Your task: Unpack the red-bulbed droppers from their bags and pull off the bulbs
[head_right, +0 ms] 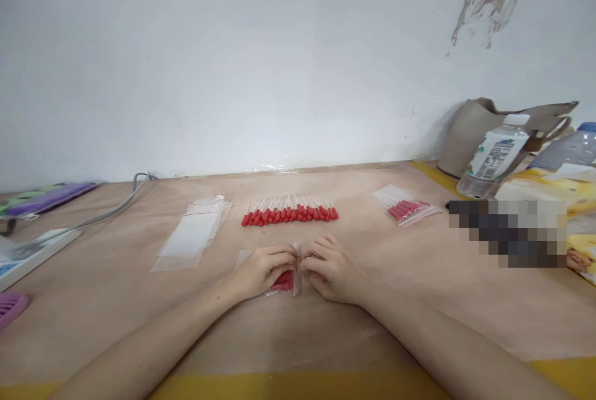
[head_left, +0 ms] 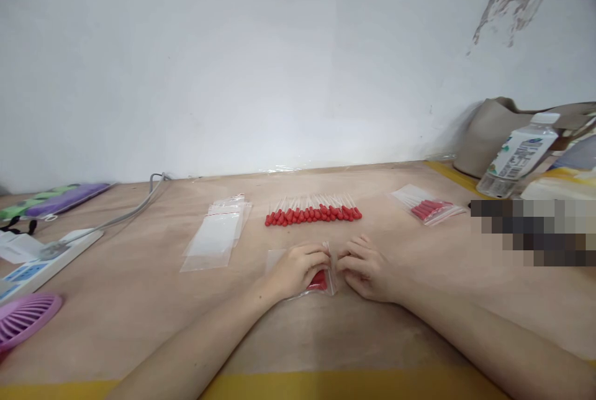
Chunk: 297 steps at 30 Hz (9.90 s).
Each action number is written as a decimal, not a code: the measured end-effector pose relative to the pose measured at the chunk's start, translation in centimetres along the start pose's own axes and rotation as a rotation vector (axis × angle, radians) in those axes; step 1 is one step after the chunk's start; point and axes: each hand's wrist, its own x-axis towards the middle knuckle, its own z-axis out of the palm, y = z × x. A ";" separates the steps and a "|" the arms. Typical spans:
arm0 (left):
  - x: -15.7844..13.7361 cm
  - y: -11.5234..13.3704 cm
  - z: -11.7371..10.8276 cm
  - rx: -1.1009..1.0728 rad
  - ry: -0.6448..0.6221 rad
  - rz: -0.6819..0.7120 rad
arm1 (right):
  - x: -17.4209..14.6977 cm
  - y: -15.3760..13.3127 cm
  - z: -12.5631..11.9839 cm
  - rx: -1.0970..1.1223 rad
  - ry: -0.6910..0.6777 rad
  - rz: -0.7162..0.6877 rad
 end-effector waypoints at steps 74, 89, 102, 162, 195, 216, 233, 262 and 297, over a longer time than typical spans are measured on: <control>-4.8 -1.5 -2.3 -0.033 -0.104 -0.227 | 2.1 0.2 0.8 0.734 -0.178 0.656; -4.7 -1.4 -2.3 -0.011 -0.069 -0.216 | 1.5 0.5 0.9 1.003 -0.132 0.821; -4.7 -1.5 -2.4 -0.020 -0.072 -0.195 | 0.2 6.8 -5.4 1.005 0.253 0.979; -5.0 -1.9 -2.0 -0.019 -0.086 -0.226 | 1.4 10.3 1.1 0.042 0.281 0.914; -4.9 -1.7 -2.1 -0.010 -0.099 -0.231 | 1.7 10.4 2.6 0.401 0.372 0.791; -4.9 -1.8 -2.1 -0.023 -0.087 -0.227 | 1.2 10.7 2.1 0.341 0.467 1.029; -4.9 -1.6 -2.2 -0.012 -0.099 -0.247 | 2.2 2.4 -0.8 0.361 -0.070 0.398; -5.0 -1.7 -1.9 0.024 -0.084 -0.259 | 2.6 -0.9 0.8 0.530 -0.204 0.532; -4.9 -1.7 -2.0 0.011 -0.078 -0.257 | 1.5 2.0 -0.5 1.297 0.048 1.112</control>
